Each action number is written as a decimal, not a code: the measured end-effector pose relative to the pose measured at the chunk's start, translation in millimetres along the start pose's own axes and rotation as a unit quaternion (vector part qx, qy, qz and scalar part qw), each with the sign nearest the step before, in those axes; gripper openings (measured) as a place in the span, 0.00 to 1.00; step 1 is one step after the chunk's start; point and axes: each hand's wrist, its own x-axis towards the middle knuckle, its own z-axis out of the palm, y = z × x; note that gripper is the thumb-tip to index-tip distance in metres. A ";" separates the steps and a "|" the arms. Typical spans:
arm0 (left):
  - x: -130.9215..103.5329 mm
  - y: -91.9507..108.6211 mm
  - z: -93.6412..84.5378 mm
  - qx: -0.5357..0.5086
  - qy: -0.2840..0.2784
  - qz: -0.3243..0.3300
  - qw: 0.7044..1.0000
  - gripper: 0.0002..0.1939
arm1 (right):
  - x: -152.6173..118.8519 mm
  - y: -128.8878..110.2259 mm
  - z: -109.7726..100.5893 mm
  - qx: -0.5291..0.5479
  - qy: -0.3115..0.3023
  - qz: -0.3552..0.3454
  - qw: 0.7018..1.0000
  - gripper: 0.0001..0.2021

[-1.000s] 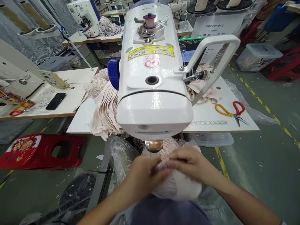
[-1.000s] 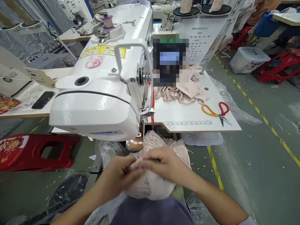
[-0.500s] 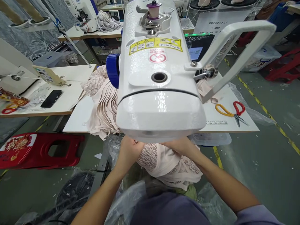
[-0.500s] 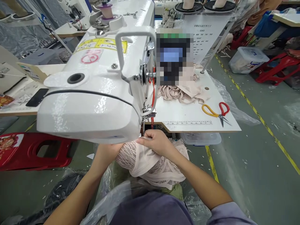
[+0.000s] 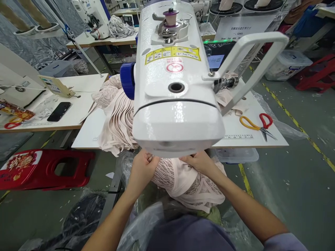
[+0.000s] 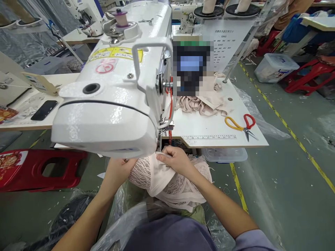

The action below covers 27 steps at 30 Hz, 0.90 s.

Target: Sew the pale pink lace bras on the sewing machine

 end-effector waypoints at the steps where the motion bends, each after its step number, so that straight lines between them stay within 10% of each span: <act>1: -0.8 -3.4 -0.8 -0.006 -0.005 -0.002 1.000 0.11 | -1.5 1.9 -0.1 0.012 0.002 0.001 1.000 0.22; 11: -40.9 -90.8 37.8 -0.157 -0.011 -0.024 0.987 0.29 | -16.3 20.6 -6.8 0.036 0.007 0.002 0.999 0.22; 19: -89.7 -150.3 88.9 -0.053 -0.075 0.123 0.988 0.44 | -29.1 30.4 -8.5 0.058 0.024 -0.002 0.998 0.23; 27: -63.2 -152.6 93.4 0.099 -0.022 0.180 0.978 0.19 | -48.4 35.1 -15.0 -0.006 -0.007 -0.060 0.998 0.25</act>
